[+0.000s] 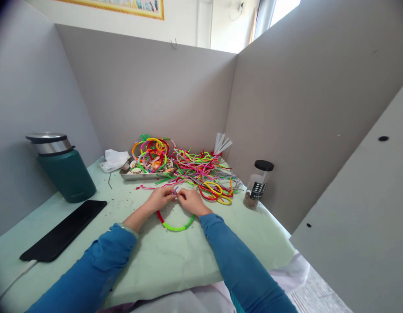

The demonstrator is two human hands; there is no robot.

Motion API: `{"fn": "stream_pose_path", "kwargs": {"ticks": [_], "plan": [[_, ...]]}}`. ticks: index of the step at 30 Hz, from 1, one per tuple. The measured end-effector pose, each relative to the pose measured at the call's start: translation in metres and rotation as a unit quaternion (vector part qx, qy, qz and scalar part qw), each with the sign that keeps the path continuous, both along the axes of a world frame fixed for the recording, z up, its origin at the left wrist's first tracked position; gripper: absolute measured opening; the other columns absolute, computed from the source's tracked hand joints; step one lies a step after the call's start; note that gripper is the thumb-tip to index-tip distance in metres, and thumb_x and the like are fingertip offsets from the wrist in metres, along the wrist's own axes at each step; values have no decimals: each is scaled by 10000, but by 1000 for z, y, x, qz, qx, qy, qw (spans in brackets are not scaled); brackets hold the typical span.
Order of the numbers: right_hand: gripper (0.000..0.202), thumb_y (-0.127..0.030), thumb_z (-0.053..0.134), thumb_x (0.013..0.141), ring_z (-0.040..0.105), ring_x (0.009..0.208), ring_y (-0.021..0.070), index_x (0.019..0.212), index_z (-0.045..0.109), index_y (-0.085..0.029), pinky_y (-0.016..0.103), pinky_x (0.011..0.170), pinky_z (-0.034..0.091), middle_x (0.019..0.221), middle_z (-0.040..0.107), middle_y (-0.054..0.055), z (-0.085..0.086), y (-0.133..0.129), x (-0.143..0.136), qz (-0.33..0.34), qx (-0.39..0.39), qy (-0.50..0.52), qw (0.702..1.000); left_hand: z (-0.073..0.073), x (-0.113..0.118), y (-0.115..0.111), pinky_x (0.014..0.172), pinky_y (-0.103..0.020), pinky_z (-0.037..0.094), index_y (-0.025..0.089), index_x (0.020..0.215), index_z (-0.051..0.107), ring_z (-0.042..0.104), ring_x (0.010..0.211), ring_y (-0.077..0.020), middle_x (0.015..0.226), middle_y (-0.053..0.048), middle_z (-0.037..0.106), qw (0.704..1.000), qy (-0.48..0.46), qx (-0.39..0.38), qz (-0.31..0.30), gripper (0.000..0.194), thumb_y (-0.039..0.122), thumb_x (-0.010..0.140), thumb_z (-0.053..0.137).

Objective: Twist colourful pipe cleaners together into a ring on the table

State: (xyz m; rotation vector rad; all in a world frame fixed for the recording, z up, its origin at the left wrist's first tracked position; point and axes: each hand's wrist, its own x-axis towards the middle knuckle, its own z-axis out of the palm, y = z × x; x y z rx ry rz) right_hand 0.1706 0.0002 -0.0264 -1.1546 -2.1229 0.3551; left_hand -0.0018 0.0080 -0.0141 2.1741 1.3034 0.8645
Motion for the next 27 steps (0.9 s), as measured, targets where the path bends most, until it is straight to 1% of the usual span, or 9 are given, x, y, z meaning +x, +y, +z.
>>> {"fn": "stream_pose_path", "kwargs": {"ticks": [8,16,21,27], "plan": [[152,-210,508,825,485,577,108,760,641,-175,232,557,301,647,605,0,2,-2,0,2,-1,-4,1000,6,2,-5,584,-225,363,160,702,656,533,622,-136,632,-3,631,1000,7,-12,16,155,252,761,546],[153,-203,507,822,489,581,109,769,647,-172,230,561,311,655,610,4,4,-3,-1,0,-10,-4,1000,9,2,-7,577,-227,348,165,705,655,526,616,-136,625,0,626,1000,9,-10,19,164,267,766,542],[142,-196,515,811,483,574,108,764,646,-170,230,554,301,641,601,0,4,-2,0,-3,-7,-8,1000,9,3,-7,614,-230,367,165,726,663,545,661,-139,665,-1,642,1000,20,-5,17,143,245,755,548],[123,-197,528,809,494,588,112,790,648,-171,232,563,310,659,609,2,3,-2,0,2,-3,0,1000,7,1,-5,683,-246,401,174,788,678,569,741,-156,761,-10,675,999,26,23,21,133,251,730,586]]}}
